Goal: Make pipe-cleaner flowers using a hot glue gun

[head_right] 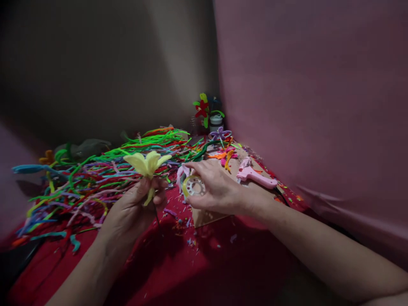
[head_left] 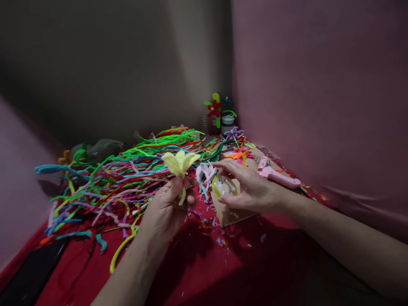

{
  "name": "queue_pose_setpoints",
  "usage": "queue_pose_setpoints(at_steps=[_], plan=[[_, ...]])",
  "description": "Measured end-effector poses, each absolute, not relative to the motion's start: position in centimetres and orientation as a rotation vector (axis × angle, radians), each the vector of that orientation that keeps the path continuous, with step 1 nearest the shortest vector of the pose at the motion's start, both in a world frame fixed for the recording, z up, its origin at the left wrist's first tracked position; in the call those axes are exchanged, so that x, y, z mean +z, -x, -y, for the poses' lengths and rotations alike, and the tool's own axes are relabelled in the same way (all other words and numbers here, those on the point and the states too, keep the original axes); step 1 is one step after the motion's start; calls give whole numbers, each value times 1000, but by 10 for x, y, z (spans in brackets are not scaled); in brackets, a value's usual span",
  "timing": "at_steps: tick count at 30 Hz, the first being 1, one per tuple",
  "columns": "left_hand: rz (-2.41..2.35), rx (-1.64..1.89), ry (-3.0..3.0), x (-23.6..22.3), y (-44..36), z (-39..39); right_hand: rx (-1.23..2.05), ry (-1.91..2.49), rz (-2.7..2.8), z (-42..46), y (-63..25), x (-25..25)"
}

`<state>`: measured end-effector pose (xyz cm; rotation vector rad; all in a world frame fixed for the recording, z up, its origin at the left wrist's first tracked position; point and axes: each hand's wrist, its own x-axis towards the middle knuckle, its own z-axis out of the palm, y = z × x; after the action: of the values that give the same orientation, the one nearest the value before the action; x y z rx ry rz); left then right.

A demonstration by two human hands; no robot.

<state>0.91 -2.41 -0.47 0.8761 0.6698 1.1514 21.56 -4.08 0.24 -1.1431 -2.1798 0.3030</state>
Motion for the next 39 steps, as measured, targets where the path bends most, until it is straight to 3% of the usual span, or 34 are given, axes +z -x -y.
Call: queue_pose_setpoints(at_steps=[8,12,16,24,33,39], plan=[[-701,1248,-655,0,-8,20,-4,984,2131,19,-179,-8],[-794,1307,-622,-1,-6,16,2,949,2167,18,-173,-1],[-739,1363,-663,-5,-6,16,224,905,2222,17,-173,5],[-767,1348,-639,1,-12,21,1195,878,1988,7,-175,-9],[-744,1274,-670,-4,-13,21,1167,896,1922,8,-177,-8],[-754,1429,-616,2,-3,16,1188,865,1857,1,-194,-3]])
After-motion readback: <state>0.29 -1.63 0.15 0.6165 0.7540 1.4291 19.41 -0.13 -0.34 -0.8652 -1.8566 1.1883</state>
